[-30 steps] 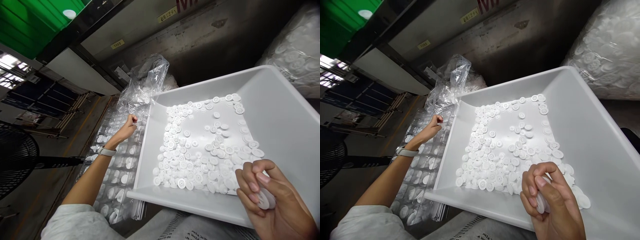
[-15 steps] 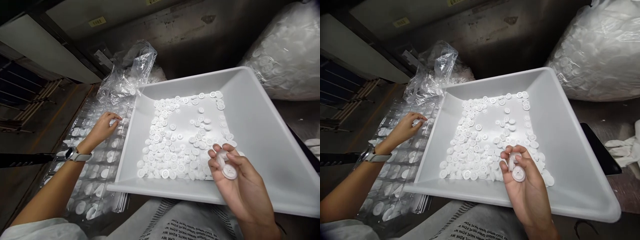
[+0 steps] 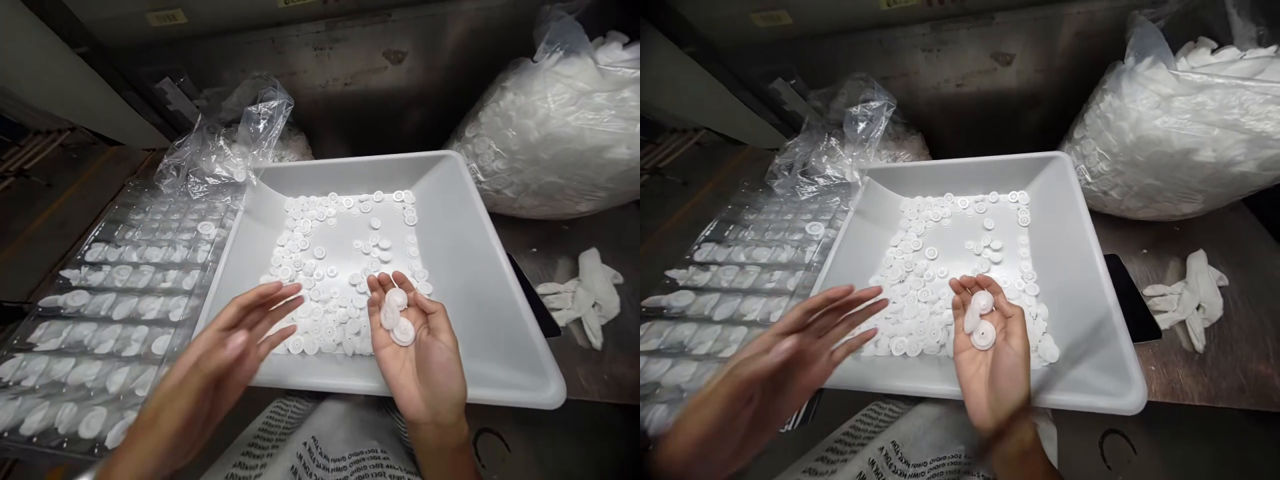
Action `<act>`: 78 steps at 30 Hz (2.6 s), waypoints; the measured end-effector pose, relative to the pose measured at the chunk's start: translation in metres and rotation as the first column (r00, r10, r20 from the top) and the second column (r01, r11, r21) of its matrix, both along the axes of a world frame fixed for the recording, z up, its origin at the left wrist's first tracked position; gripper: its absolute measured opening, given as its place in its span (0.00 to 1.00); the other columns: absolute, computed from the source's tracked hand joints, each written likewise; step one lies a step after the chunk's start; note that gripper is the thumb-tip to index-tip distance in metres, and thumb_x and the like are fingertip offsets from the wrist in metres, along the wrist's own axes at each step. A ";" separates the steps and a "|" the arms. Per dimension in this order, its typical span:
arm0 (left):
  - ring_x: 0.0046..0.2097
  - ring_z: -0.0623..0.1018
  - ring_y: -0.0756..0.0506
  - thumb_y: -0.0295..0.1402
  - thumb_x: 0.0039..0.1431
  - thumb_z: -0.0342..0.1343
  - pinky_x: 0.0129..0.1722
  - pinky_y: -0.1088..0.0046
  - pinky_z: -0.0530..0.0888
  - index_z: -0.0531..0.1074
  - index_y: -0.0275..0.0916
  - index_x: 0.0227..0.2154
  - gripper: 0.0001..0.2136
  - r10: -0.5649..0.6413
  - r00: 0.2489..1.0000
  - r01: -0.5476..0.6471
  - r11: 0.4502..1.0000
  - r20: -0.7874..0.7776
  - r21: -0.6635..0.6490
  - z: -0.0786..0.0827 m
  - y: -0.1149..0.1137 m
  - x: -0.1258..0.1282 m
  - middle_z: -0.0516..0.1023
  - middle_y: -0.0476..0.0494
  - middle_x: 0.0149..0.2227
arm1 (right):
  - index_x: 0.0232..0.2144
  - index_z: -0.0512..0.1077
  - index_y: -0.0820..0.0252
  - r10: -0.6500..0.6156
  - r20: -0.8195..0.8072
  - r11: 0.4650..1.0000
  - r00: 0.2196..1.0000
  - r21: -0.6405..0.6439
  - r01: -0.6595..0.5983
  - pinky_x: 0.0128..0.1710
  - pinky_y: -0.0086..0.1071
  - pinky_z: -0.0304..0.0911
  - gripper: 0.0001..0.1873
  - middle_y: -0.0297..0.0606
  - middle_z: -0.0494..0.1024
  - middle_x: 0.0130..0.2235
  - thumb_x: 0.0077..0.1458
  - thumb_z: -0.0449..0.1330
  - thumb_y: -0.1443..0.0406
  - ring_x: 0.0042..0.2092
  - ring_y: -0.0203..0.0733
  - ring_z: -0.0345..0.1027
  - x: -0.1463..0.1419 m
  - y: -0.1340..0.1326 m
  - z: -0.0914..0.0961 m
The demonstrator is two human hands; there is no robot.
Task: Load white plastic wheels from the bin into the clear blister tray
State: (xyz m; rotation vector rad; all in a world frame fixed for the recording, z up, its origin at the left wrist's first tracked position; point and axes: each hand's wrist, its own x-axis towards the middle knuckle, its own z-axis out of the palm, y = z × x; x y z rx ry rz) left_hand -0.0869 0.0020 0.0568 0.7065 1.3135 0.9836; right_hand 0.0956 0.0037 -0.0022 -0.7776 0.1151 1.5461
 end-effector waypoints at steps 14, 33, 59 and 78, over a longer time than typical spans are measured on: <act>0.61 0.69 0.44 0.38 0.65 0.47 0.61 0.71 0.66 0.72 0.35 0.52 0.18 0.256 0.741 -0.010 0.929 0.621 -0.371 -0.046 0.005 0.110 0.75 0.42 0.54 | 0.57 0.61 0.60 -0.274 0.961 0.811 -0.039 0.208 -0.547 0.67 0.39 0.48 0.27 0.39 0.68 0.58 0.60 0.42 0.79 0.63 0.37 0.56 0.000 -0.004 -0.008; 0.60 0.70 0.44 0.31 0.65 0.47 0.60 0.68 0.66 0.67 0.38 0.56 0.18 0.088 0.662 0.118 0.968 0.744 -0.220 -0.049 0.004 0.093 0.74 0.42 0.56 | 0.44 0.70 0.61 -0.431 0.855 0.743 -0.290 0.154 -0.652 0.51 0.42 0.62 0.16 0.42 0.72 0.50 0.57 0.55 0.79 0.53 0.43 0.64 0.043 -0.006 -0.005; 0.58 0.72 0.40 0.30 0.64 0.47 0.60 0.64 0.67 0.55 0.31 0.62 0.24 0.169 0.627 0.075 0.958 0.760 -0.276 -0.053 0.002 0.076 0.73 0.31 0.56 | 0.44 0.71 0.65 -0.485 0.814 0.710 -0.319 0.153 -0.687 0.47 0.38 0.67 0.19 0.47 0.72 0.46 0.52 0.57 0.83 0.49 0.43 0.66 0.045 -0.020 -0.008; 0.57 0.73 0.38 0.33 0.65 0.44 0.59 0.63 0.66 0.58 0.31 0.61 0.22 0.178 0.563 0.108 0.952 0.807 -0.286 -0.053 0.002 0.075 0.71 0.30 0.58 | 0.45 0.72 0.63 -0.482 0.861 0.632 -0.163 0.212 -0.746 0.48 0.48 0.70 0.22 0.46 0.74 0.48 0.49 0.60 0.82 0.52 0.51 0.69 0.050 -0.038 -0.020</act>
